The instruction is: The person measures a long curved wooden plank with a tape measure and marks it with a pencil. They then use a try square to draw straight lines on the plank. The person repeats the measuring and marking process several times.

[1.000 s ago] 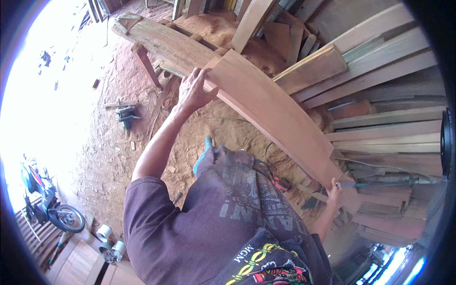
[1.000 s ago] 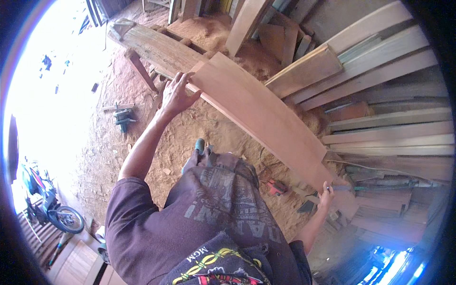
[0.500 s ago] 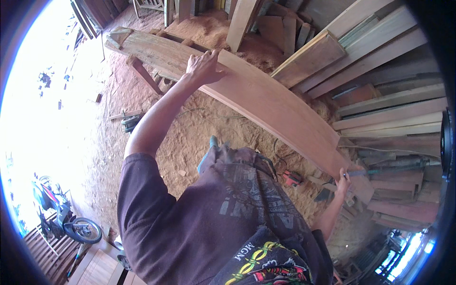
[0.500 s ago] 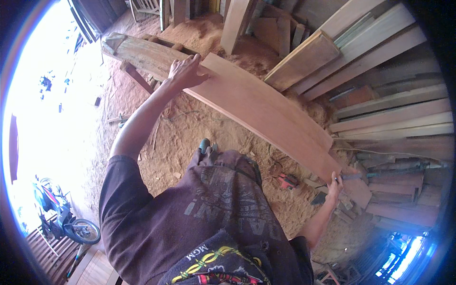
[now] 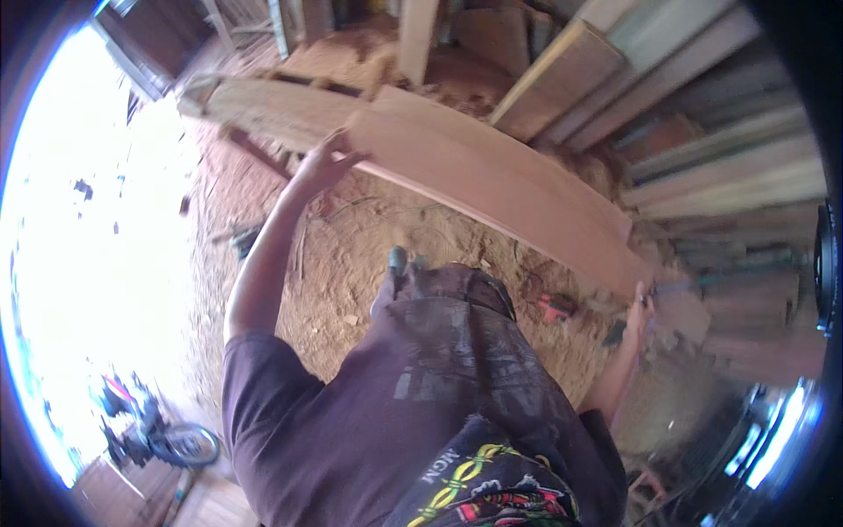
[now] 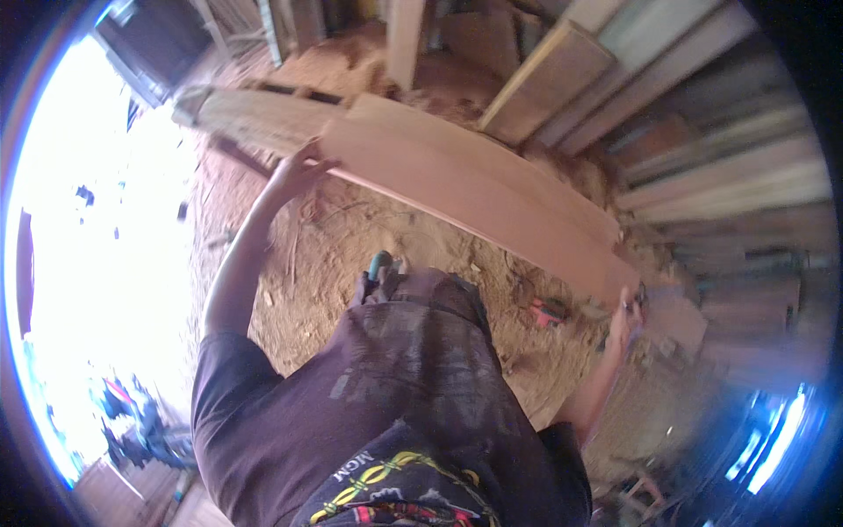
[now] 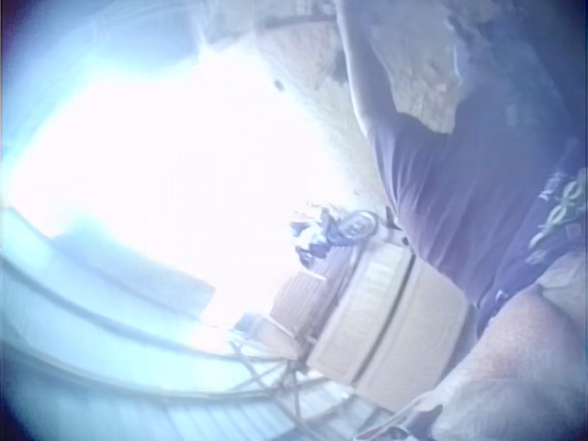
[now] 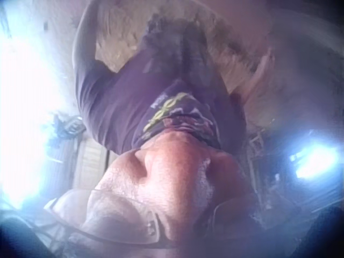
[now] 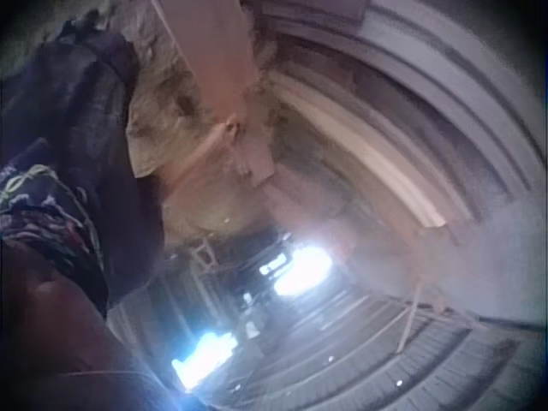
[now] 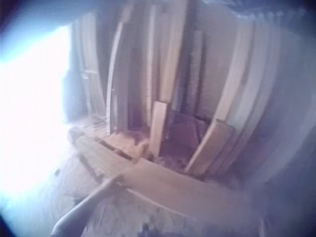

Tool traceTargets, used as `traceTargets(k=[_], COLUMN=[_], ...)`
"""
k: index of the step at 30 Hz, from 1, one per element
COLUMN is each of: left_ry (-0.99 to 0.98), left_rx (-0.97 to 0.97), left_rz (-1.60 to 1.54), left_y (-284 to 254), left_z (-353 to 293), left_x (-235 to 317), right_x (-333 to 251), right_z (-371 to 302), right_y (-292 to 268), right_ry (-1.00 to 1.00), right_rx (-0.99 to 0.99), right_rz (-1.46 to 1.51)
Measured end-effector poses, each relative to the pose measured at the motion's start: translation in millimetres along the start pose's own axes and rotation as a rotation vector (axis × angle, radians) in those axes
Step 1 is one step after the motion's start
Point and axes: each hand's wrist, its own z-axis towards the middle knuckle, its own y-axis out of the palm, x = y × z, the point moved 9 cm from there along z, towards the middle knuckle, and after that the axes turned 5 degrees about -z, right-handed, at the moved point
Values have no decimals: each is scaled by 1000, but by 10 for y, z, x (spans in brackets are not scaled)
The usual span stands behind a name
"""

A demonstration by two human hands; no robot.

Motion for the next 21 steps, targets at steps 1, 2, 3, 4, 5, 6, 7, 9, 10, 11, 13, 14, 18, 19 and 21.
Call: traceTargets(k=[1,2,3,4,5,6,7,9,10,11,13,14,18,19,21], left_ry=[99,264,-59,-30,-68,-153,-26,-11,-64,-38,56,60,36,69,66], left_rx=[-78,-127,-142,-144,-134,-154,-151,-157,-146,-153,-136,-100,-205,-209,-101], left_rz=[-40,57,-69,-44,-147,-231,-193,-579,-457,-285,97,200,216,277,348], left_y=[29,25,56,0,-51,-69,-93,-100,-124,-122,-151,-189,-184,-181,-279], left_z=[-15,-46,84,158,227,274,318,376,388,405,435,470,512,530,582], left_x=[-21,28,-309,-351,-437,-562,-511,-549,-614,-595,-463,-395,-195,-151,-157], right_x=[-29,-79,-133,-189,-108,-126,-17,122,78,70,26,-11,-46,-88,-91], right_z=[-40,-50,-83,-98,-68,-109,-70,-52,-39,-25,-45,-56,-200,-236,-270], right_y=[13,28,-21,-20,30,59,65,80,66,68,90,104,17,-7,20], right_ry=[9,-18,-70,-152,-105,-207,-141,-126,-224,-280,-366,-396,-353,-375,-361], right_rx=[26,8,97,82,9,-109,-163,-191,-148,-107,-29,14,76,101,85], right_rz=[-26,-162,-334,-427,-268,-124,-133,-110,-83,-105,-170,-211,-256,-235,-263])
